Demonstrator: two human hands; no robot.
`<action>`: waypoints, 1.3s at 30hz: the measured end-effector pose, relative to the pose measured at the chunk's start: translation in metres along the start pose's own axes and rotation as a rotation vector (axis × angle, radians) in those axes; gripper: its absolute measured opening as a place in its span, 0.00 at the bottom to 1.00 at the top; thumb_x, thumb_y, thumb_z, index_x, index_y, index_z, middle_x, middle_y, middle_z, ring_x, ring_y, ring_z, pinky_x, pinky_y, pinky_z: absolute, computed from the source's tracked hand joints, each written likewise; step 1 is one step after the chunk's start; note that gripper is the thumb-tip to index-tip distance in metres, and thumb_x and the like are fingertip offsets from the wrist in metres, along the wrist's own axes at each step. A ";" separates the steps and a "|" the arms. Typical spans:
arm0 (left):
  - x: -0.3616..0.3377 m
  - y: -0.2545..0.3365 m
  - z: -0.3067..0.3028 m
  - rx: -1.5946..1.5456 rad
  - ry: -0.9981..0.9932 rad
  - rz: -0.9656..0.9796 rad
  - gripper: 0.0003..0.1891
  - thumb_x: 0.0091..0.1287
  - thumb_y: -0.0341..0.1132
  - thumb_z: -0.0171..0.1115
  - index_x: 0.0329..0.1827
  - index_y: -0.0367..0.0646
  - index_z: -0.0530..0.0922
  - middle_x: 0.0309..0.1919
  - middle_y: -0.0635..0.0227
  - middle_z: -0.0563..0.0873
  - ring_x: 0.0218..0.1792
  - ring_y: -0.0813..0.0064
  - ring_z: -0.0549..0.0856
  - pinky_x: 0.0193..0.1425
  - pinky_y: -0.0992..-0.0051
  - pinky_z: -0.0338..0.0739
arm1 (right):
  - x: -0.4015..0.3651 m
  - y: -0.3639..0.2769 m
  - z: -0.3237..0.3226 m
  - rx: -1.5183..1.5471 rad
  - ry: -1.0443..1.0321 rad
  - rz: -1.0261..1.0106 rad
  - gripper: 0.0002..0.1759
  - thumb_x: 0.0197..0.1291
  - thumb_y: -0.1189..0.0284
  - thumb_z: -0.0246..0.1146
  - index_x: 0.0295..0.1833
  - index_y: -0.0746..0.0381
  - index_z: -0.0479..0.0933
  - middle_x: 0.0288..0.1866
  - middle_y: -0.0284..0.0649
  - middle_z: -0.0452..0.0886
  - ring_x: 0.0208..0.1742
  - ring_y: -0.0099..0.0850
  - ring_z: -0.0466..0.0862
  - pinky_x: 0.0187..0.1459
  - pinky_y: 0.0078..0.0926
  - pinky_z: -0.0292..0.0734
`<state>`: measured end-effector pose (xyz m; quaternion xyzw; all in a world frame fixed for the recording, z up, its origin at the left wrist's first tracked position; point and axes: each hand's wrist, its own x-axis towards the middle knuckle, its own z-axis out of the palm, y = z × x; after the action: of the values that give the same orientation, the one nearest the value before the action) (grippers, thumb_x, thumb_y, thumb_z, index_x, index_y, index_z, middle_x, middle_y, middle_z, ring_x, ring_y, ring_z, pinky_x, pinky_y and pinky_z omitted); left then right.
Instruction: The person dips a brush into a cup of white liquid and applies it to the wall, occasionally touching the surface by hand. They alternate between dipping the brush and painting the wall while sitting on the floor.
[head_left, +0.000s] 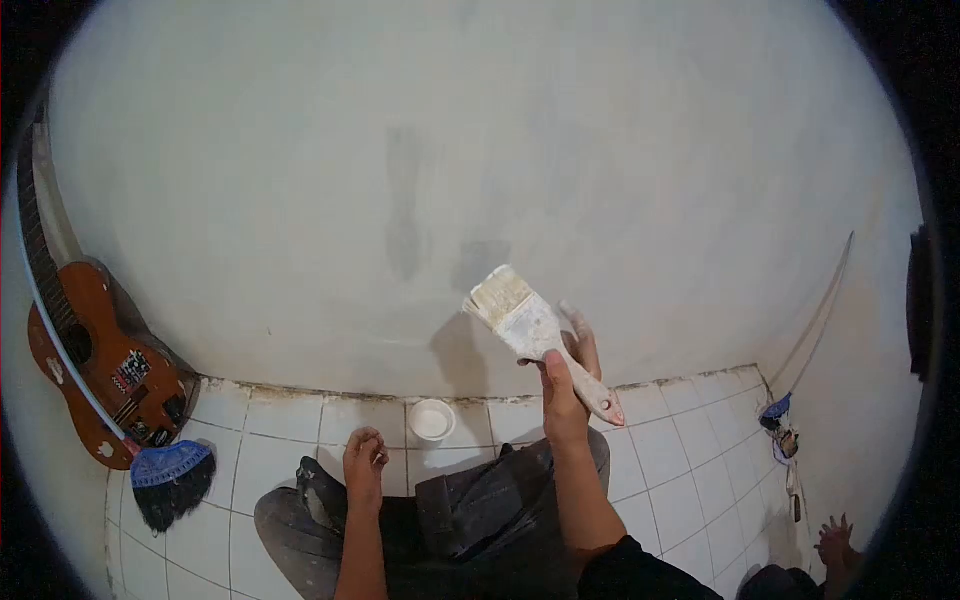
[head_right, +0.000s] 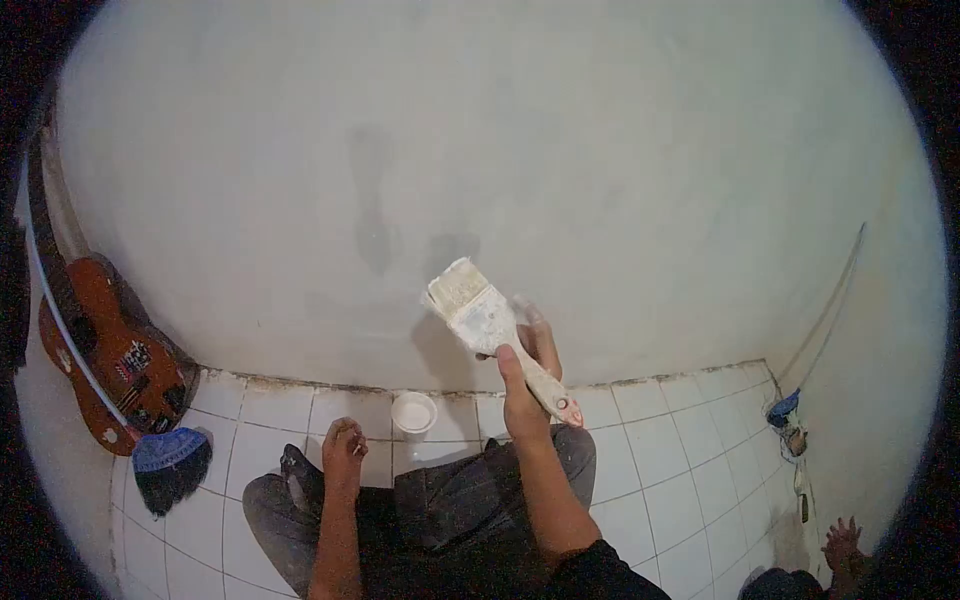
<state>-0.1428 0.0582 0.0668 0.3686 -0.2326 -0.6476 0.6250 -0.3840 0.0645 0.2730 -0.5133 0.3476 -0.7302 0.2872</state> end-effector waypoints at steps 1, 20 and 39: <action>-0.001 0.001 0.000 0.006 0.006 -0.003 0.05 0.67 0.28 0.56 0.44 0.45 0.74 0.34 0.73 0.77 0.32 0.81 0.76 0.37 0.78 0.72 | 0.005 -0.006 0.004 -0.092 0.014 -0.061 0.26 0.67 0.72 0.59 0.68 0.71 0.66 0.49 0.45 0.78 0.50 0.29 0.79 0.53 0.27 0.75; -0.007 0.006 0.004 0.028 0.038 0.003 0.06 0.65 0.27 0.55 0.43 0.44 0.76 0.34 0.72 0.77 0.32 0.80 0.75 0.36 0.78 0.71 | 0.164 -0.144 0.015 -1.170 -0.287 -1.121 0.26 0.50 0.86 0.68 0.57 0.63 0.79 0.54 0.43 0.81 0.51 0.35 0.84 0.49 0.27 0.83; -0.008 0.004 0.001 0.033 0.026 -0.007 0.04 0.68 0.27 0.55 0.43 0.44 0.76 0.34 0.73 0.77 0.32 0.82 0.75 0.38 0.80 0.70 | 0.150 -0.070 0.022 -1.579 -0.676 -1.034 0.24 0.51 0.78 0.64 0.56 0.65 0.74 0.55 0.42 0.80 0.48 0.38 0.81 0.45 0.31 0.84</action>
<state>-0.1410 0.0654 0.0717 0.3880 -0.2339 -0.6411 0.6195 -0.4141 -0.0148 0.4169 -0.8254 0.3671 -0.1414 -0.4049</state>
